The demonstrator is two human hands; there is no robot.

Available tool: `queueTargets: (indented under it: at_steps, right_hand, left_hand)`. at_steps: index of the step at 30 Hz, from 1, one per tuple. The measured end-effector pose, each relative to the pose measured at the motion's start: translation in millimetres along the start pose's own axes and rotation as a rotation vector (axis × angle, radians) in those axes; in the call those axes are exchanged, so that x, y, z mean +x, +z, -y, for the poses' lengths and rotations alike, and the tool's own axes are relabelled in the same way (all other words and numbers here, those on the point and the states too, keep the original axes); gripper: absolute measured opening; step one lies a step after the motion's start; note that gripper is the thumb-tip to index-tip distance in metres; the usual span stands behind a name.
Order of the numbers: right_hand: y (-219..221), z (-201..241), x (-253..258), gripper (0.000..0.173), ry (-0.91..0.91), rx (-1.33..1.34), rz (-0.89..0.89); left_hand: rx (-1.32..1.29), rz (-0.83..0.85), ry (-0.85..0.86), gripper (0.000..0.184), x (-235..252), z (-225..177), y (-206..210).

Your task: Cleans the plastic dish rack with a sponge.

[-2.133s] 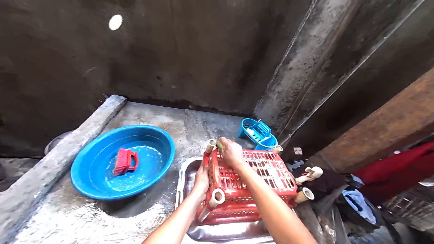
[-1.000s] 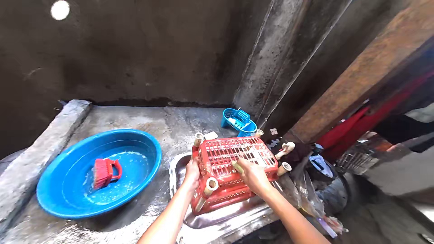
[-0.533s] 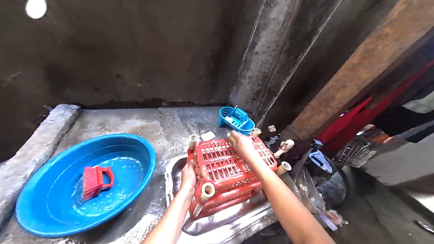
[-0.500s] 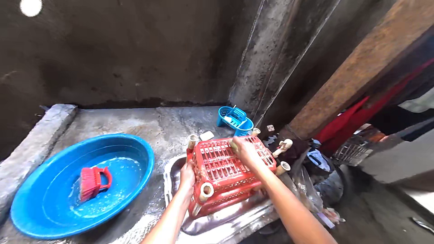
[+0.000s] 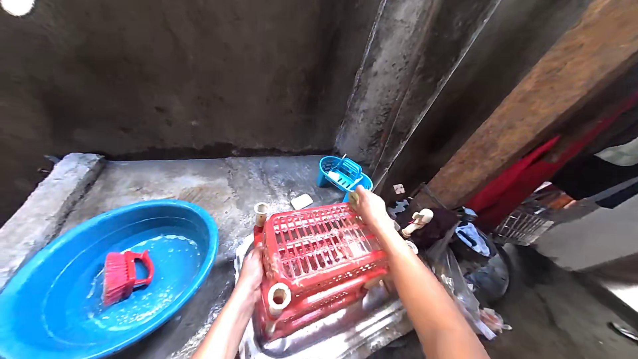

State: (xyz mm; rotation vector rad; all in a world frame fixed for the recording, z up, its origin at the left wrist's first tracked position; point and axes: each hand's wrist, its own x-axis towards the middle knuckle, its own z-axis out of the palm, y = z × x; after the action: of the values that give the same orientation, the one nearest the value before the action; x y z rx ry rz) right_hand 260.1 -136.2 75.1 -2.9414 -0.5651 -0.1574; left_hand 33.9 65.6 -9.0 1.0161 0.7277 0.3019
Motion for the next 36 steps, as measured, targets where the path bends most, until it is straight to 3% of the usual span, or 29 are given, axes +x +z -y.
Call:
queueTargets:
  at_steps: [3,10,14,16,22,24,27,36]
  right_hand:
    - [7.7,10.4,7.7,0.024,0.012,0.039,-0.038]
    - [-20.3,26.0,-78.9,0.028,-0.123,0.157,0.207]
    - [-11.0,25.9,-37.1,0.03,0.135,0.08,0.087]
    - [-3.9,53.0,-27.2,0.032,0.2,0.118,0.043]
    - [0.8,158.8,-72.9,0.031,-0.085,0.302,0.177]
    - [-1.3,174.7,-78.8,0.029,-0.216,0.297,0.218]
    - [-2.6,147.5,-66.3,0.029,-0.323,0.232,0.185]
    - [-7.7,-18.2,-12.3,0.029,0.008,-0.057,0.009]
  left_hand:
    - [-0.003,-0.049,0.061,0.038,0.2,5.3,-2.2]
    - [0.006,-0.01,0.103,0.039,8.2,10.8,0.8]
    - [-0.036,0.035,0.057,0.04,13.2,13.0,4.4]
    - [-0.048,0.024,0.06,0.04,17.7,12.3,6.1]
    - [0.057,0.002,0.099,0.043,15.8,15.7,8.4]
    - [0.058,-0.006,0.113,0.044,17.2,17.0,7.9]
    - [0.019,-0.008,0.111,0.044,15.7,18.7,7.9]
    - [-0.046,-0.03,0.111,0.041,9.0,17.1,10.6]
